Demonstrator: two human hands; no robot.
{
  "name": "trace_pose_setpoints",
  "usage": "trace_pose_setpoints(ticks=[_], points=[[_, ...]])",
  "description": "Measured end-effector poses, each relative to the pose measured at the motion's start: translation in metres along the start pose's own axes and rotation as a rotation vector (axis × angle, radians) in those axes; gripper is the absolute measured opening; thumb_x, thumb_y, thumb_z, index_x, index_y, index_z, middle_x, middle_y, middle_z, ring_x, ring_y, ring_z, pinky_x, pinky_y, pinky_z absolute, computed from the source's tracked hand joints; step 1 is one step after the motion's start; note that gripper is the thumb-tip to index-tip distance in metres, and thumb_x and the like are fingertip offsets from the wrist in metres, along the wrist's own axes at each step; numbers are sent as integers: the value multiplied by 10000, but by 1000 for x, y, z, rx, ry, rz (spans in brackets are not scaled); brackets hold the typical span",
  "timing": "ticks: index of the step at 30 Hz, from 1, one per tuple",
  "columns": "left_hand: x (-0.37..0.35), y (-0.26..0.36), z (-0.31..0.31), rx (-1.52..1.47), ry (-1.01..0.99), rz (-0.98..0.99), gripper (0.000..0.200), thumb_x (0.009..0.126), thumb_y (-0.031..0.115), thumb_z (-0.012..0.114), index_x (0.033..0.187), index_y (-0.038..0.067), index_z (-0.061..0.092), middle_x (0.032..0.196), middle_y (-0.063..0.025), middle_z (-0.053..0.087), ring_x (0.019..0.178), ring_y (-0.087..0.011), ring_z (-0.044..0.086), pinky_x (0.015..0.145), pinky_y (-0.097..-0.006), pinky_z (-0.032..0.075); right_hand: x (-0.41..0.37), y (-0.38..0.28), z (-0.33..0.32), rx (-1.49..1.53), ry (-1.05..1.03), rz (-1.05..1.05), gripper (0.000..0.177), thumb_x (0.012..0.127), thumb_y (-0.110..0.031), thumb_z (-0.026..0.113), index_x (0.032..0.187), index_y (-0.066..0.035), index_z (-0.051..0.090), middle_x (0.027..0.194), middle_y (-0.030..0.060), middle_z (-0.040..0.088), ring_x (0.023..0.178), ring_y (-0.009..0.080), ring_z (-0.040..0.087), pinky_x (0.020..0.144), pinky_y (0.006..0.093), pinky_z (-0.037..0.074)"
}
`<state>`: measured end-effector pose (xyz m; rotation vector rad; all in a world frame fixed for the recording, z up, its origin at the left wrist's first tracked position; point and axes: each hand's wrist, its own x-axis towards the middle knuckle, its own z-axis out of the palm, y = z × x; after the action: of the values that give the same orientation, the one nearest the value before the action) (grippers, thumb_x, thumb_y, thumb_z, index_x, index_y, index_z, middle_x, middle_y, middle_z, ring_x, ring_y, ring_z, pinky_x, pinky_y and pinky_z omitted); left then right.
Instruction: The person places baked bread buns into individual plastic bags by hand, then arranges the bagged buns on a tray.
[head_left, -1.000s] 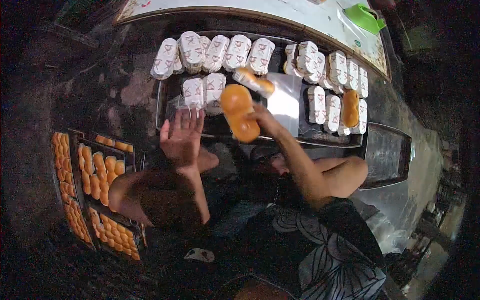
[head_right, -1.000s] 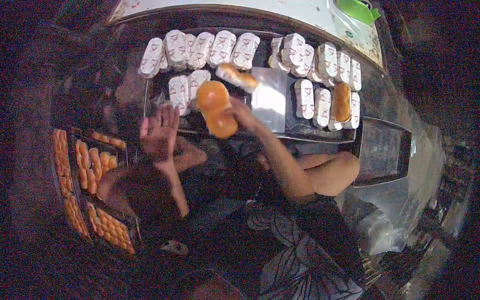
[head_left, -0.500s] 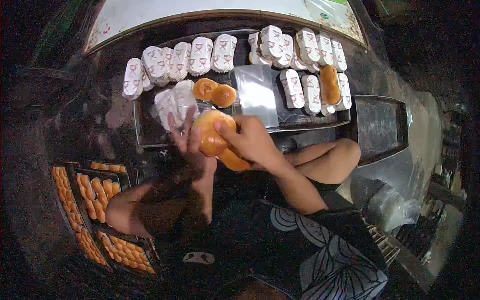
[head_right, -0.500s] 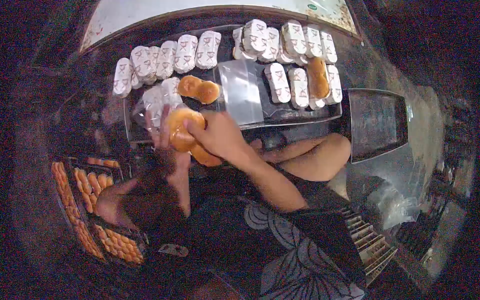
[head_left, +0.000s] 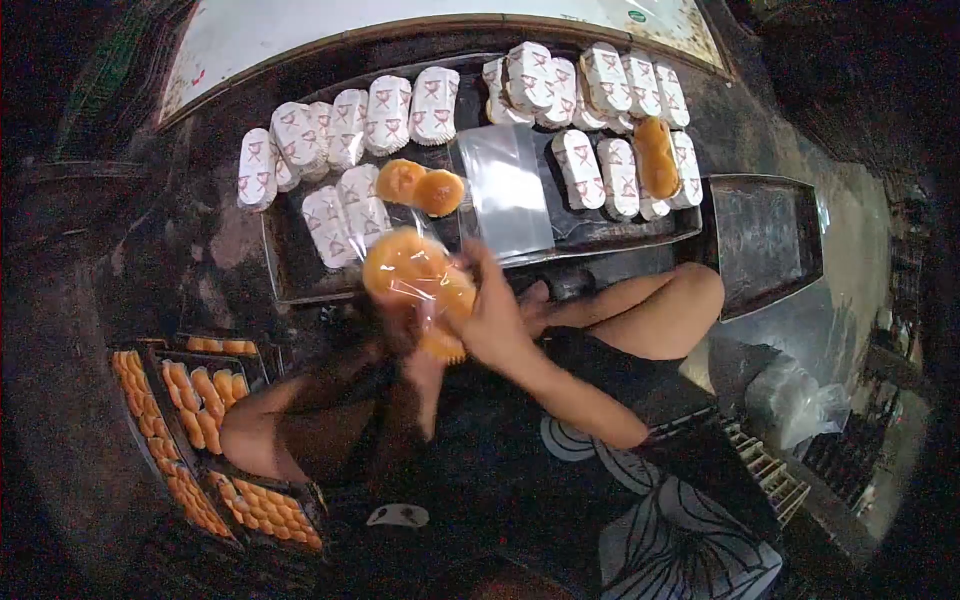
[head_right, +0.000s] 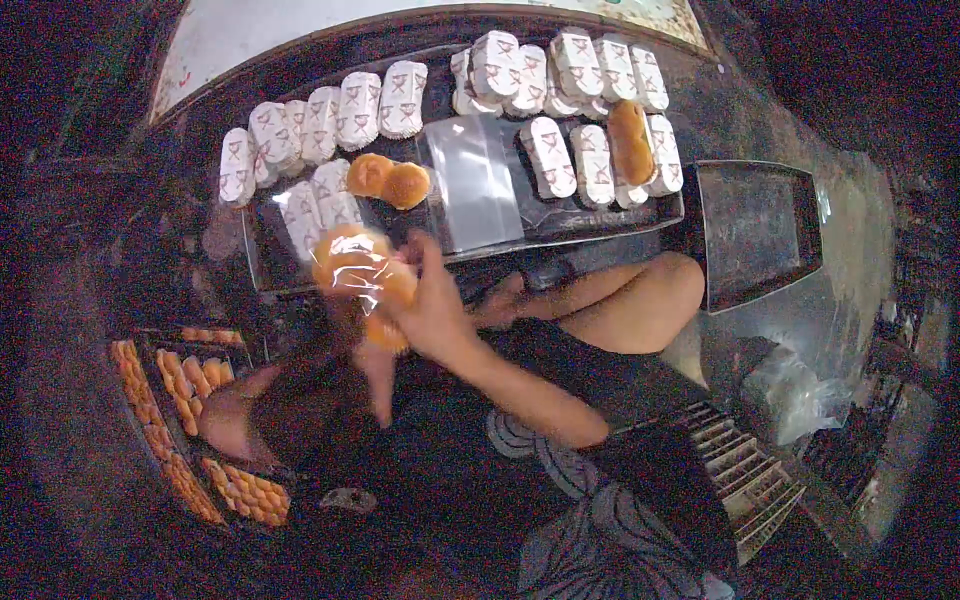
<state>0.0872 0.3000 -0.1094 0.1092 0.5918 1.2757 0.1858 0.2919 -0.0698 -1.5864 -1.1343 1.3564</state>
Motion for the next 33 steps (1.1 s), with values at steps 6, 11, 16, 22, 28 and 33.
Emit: trace_pose_setpoints(ticks=[6, 11, 16, 22, 28, 33], points=[[-5, -8, 1, 32, 233, 17, 485, 826, 256, 529, 1247, 117, 330, 1162, -66, 445, 1056, -195, 440, 892, -360, 370, 9, 3, 4, -208, -14, -592, 627, 759, -146, 567, 1273, -6, 236, 1092, 200, 434, 992, 275, 483, 801, 325, 420], [0, -26, -2, 479, 289, -8, 439, 815, 253, 546, 1193, 70, 417, 1115, -61, 489, 1035, -190, 456, 878, -311, 372, 78, 31, -20, -689, -61, -313, 341, 691, -123, 599, 1016, -23, 566, 844, 195, 591, 689, 304, 588, 606, 361, 465], [61, -56, -64, 2000, -293, 769, 451, 700, 207, 604, 1083, 11, 470, 1056, -179, 503, 1010, -339, 465, 890, -382, 370, 159, -112, -60, -442, 607, -845, 494, 722, -236, 599, 1125, 13, 458, 1055, 251, 506, 939, 350, 521, 763, 396, 432], [72, -25, -87, 2020, -541, 158, 53, 690, 80, 525, 687, 69, 577, 734, -103, 569, 716, -287, 568, 590, -390, 477, 45, 35, -43, -173, -342, -80, 393, 767, -296, 599, 1031, -11, 546, 945, 169, 575, 910, 240, 541, 808, 338, 404], [41, -1, 5, 1917, -426, -68, 162, 683, 131, 634, 837, 82, 643, 733, -114, 559, 674, -253, 558, 622, -335, 443, 3, 79, -39, -397, -30, 89, 227, 798, -238, 563, 808, -13, 529, 619, 138, 541, 656, 232, 577, 649, 369, 432], [28, -15, 25, 1452, -114, 342, 92, 702, 45, 598, 783, 4, 611, 687, -105, 527, 622, -221, 544, 570, -286, 425, 13, 48, -50, 164, -113, 396, 333, 815, -149, 495, 1129, -37, 506, 569, 61, 549, 398, 137, 495, 411, 287, 413]])
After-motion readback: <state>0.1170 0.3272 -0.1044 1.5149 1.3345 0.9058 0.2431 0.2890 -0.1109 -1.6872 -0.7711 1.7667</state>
